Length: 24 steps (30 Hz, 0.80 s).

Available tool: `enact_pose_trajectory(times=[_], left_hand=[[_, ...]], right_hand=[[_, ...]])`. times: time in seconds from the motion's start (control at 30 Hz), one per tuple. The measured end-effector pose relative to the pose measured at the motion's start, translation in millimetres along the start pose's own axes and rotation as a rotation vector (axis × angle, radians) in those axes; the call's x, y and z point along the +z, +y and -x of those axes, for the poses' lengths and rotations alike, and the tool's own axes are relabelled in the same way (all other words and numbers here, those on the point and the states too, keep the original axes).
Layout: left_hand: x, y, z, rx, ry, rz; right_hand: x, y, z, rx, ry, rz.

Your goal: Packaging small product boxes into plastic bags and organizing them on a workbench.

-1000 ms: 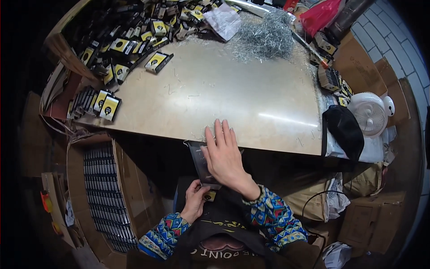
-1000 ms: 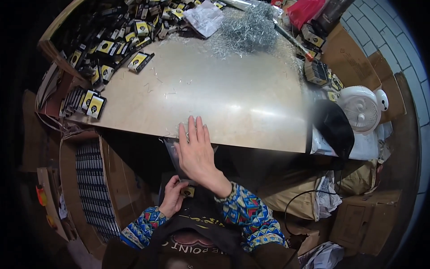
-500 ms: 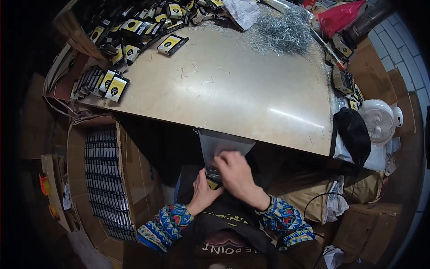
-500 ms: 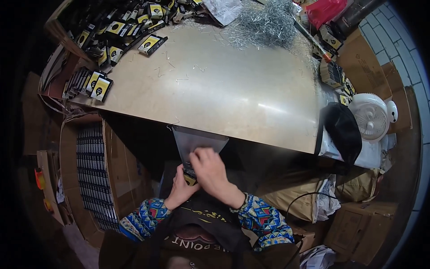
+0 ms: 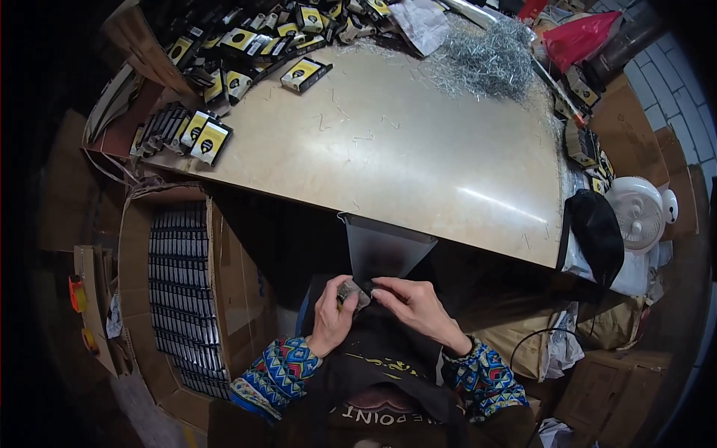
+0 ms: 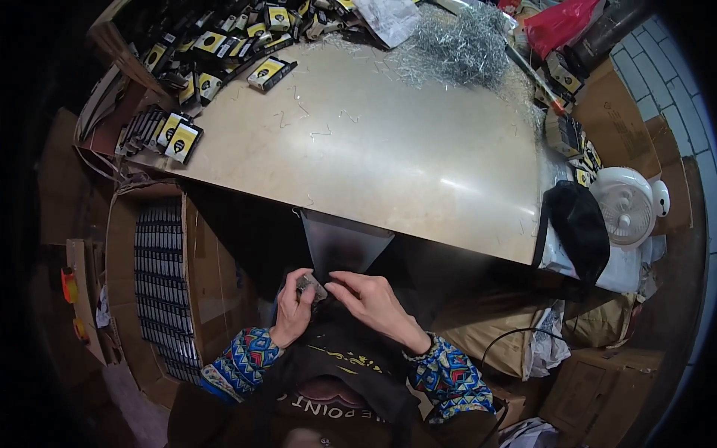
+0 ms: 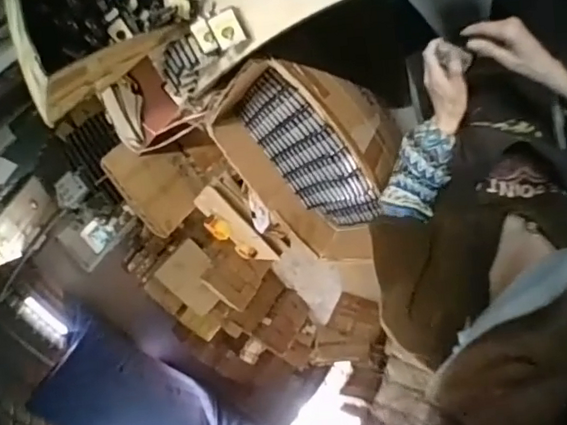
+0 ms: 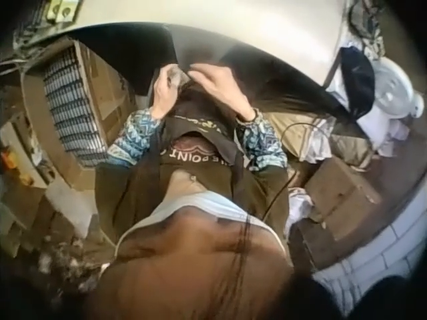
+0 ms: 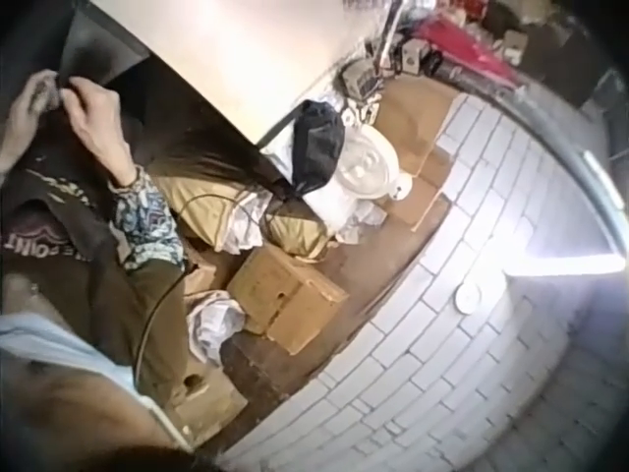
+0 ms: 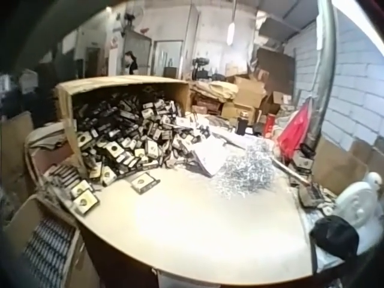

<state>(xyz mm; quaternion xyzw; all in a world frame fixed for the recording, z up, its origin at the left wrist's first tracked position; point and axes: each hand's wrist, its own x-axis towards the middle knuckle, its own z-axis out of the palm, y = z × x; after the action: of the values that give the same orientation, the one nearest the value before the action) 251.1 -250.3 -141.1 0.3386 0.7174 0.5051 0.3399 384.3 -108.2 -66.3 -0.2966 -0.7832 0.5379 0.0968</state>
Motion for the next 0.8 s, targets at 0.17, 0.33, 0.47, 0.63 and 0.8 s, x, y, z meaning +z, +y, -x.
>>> enact_pose_trajectory(times=[0.17, 0.33, 0.47, 0.63, 0.8], left_hand=[[5, 39, -26, 0.335, -0.039, -0.171], [6, 36, -30, 0.424, -0.007, -0.238], [4, 46, -29, 0.482, 0.098, -0.168], [6, 65, -45, 0.611, 0.077, -0.385], [-6, 79, -59, 0.420, 0.030, -0.215]], right_hand=[[-3, -5, -9, -0.164, 0.130, 0.201], [4, -8, -15, -0.328, 0.283, 0.334], [-8, -23, -15, -0.347, 0.221, 0.212], [-29, -2, -32, -0.313, 0.426, 0.458], [-45, -37, -42, -0.126, 0.216, 0.005]])
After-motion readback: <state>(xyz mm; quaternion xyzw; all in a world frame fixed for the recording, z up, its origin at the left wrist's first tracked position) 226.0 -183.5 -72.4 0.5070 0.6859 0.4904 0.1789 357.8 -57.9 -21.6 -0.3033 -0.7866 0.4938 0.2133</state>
